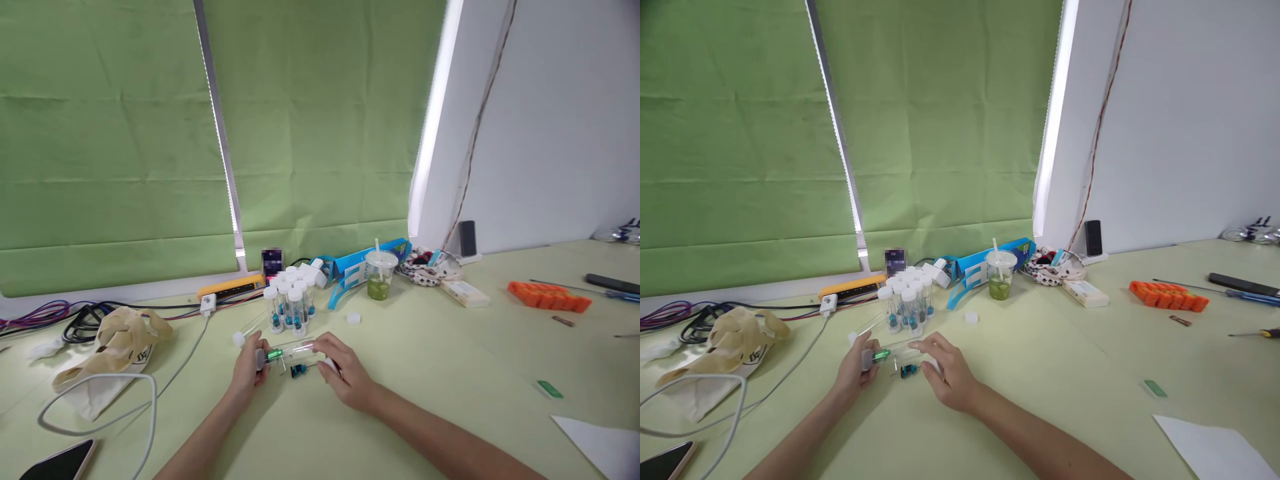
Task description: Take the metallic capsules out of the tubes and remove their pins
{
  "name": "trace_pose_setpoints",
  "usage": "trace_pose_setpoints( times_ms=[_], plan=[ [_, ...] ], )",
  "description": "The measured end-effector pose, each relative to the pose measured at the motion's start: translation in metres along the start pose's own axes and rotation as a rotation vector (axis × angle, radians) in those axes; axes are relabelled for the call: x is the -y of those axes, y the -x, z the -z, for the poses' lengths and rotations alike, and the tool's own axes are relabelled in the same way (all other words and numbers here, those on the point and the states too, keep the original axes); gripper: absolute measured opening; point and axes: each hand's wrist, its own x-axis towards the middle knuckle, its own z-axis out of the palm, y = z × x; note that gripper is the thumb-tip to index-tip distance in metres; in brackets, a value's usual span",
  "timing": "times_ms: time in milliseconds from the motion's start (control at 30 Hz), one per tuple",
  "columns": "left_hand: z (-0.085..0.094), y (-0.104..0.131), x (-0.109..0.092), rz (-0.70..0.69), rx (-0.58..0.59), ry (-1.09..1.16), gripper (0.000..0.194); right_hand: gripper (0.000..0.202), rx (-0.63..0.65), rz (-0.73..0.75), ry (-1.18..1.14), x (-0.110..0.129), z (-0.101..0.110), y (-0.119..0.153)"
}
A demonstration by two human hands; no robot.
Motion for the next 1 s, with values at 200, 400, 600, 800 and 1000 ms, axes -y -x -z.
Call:
trace_pose_setpoints(
  times_ms=[200,400,600,800,1000],
  plan=[
    [-0.001,0.003,0.002,-0.1,0.171,-0.051,0.035,0.037,0.129,-0.095,-0.049,-0.003,-0.004,-0.004],
    [-0.002,0.004,0.002,-0.313,0.199,-0.056,0.02,0.03,0.116,-0.44,-0.428,-0.026,-0.003,-0.009],
    [0.001,0.002,0.003,-0.317,0.12,-0.101,0.024,0.025,0.095,-0.615,-0.538,-0.029,0.0,-0.01],
    [0.001,0.005,0.0,-0.313,0.068,-0.117,0.028,0.028,0.105,-0.66,-0.552,-0.028,0.001,-0.011],
    [0.005,0.002,0.002,-0.347,-0.004,-0.085,0.028,0.023,0.076,-0.669,-0.564,-0.031,-0.001,-0.01]
  ],
)
